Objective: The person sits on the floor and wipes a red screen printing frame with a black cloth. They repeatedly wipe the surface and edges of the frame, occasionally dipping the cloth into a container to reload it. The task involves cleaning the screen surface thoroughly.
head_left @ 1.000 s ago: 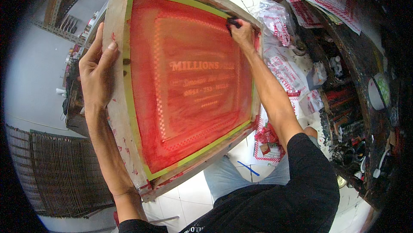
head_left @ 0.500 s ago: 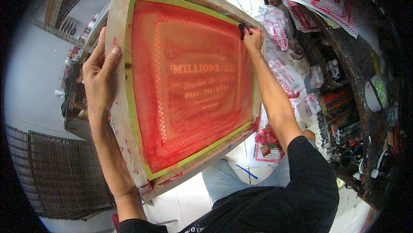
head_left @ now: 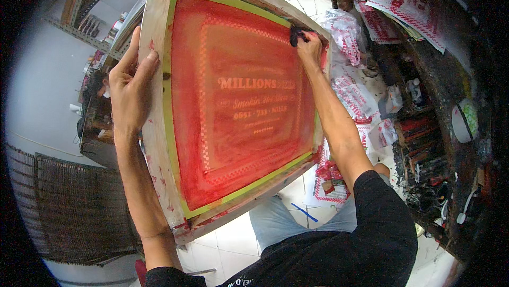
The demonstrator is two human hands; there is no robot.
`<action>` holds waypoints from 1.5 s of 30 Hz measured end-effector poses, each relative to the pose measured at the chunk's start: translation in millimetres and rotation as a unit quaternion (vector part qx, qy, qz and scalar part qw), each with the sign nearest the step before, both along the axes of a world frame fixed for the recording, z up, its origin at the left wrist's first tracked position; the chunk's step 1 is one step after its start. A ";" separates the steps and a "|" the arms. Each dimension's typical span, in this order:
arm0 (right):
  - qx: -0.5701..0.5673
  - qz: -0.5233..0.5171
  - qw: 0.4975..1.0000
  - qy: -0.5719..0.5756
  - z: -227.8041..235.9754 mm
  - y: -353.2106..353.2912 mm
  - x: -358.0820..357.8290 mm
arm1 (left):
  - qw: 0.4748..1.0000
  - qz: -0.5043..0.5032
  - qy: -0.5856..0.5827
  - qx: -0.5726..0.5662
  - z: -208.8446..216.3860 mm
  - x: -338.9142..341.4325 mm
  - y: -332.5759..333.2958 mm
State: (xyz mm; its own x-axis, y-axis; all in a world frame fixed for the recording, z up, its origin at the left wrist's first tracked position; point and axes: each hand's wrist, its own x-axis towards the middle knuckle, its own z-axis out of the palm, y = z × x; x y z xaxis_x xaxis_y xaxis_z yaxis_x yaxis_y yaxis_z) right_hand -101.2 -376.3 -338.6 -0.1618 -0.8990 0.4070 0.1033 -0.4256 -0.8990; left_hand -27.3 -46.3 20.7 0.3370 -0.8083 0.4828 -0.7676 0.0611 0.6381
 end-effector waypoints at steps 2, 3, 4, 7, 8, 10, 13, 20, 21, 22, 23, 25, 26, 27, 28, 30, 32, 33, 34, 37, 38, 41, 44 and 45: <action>0.053 0.005 0.998 0.038 -5.4 4.7 -2.7 | 1.000 0.004 -0.006 0.002 0.8 0.6 2.1; 0.071 -0.008 0.995 0.064 -7.9 6.4 -4.9 | 1.000 0.009 -0.009 0.006 1.1 0.6 4.1; 0.089 -0.024 0.992 0.090 -11.8 3.3 -9.7 | 1.000 0.011 -0.011 0.009 1.3 -0.3 3.6; 0.140 -0.062 0.987 0.053 -15.7 -9.0 -11.1 | 1.000 0.014 -0.025 0.004 1.2 -2.6 2.9; 0.147 -0.075 0.985 0.041 -14.9 -8.6 -9.2 | 1.000 0.011 -0.018 0.005 1.3 -2.8 3.3; 0.158 -0.043 0.985 0.059 -14.3 -12.8 -9.5 | 1.000 0.002 -0.002 0.002 0.5 -3.1 1.9; 0.138 0.002 0.988 0.069 -2.5 -9.8 -8.8 | 0.999 -0.014 0.026 -0.015 -3.5 -2.6 -1.9; -0.036 0.114 0.993 0.023 122.9 77.3 22.4 | 1.000 -0.002 0.030 -0.005 -3.8 7.8 2.1; -0.070 0.115 0.991 0.008 141.1 83.4 27.1 | 1.000 -0.001 0.026 -0.003 1.0 4.4 1.3; -0.059 0.141 0.988 0.000 163.9 101.0 31.9 | 1.000 0.009 0.014 0.000 2.0 7.0 4.3; -0.098 0.131 0.987 0.002 180.9 110.1 38.1 | 1.000 0.015 0.003 0.003 3.3 8.3 4.8; -0.172 0.148 0.973 -0.037 213.1 124.2 46.2 | 1.000 0.019 0.006 0.004 1.5 6.5 3.5; -0.187 0.154 0.969 -0.053 225.6 129.8 48.0 | 1.000 0.017 0.011 0.008 -0.6 5.5 2.1; -0.216 0.163 0.961 -0.054 233.7 137.6 46.6 | 1.000 0.015 0.015 0.013 -2.2 4.7 1.3; -0.243 0.175 0.952 -0.060 238.8 151.2 47.8 | 1.000 0.018 0.016 0.018 -2.5 5.8 3.4; -0.289 0.204 0.934 -0.058 240.7 167.9 43.4 | 0.999 0.016 0.025 0.016 -3.9 9.4 3.8; -0.323 0.239 0.915 -0.038 237.7 174.2 37.6 | 1.000 0.010 0.025 0.012 -1.7 7.7 3.0; -0.336 0.201 0.920 -0.035 241.4 166.2 38.4 | 1.000 0.008 0.021 0.010 0.0 5.7 3.0; -0.331 0.164 0.928 -0.048 247.3 155.6 48.0 | 1.000 0.009 0.017 0.012 -0.2 5.5 5.0; -0.326 0.054 0.942 -0.052 275.6 120.4 51.6 | 1.000 -0.005 0.020 0.008 3.3 -7.1 -2.5; -0.344 0.075 0.935 -0.054 276.9 122.5 51.9 | 1.000 -0.005 0.019 0.009 4.0 -9.2 -2.4; -0.409 0.147 0.900 -0.043 271.7 150.6 42.0 | 1.000 -0.005 0.002 -0.002 0.1 -4.3 0.4; -0.427 0.203 0.881 -0.010 253.4 192.5 24.9 | 0.999 0.015 -0.029 0.013 2.0 1.5 4.2; -0.430 0.219 0.876 -0.012 246.0 208.4 21.4 | 0.998 0.029 -0.045 0.018 3.1 2.2 6.1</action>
State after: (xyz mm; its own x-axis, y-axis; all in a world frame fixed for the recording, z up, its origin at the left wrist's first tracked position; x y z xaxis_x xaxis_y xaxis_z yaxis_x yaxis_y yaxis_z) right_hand -79.8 -167.9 -92.6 0.1048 -0.2405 0.9650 0.4407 -0.8586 -0.2618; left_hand -25.1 -40.2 23.7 0.3403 -0.8061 0.4841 -0.8231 -0.0065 0.5678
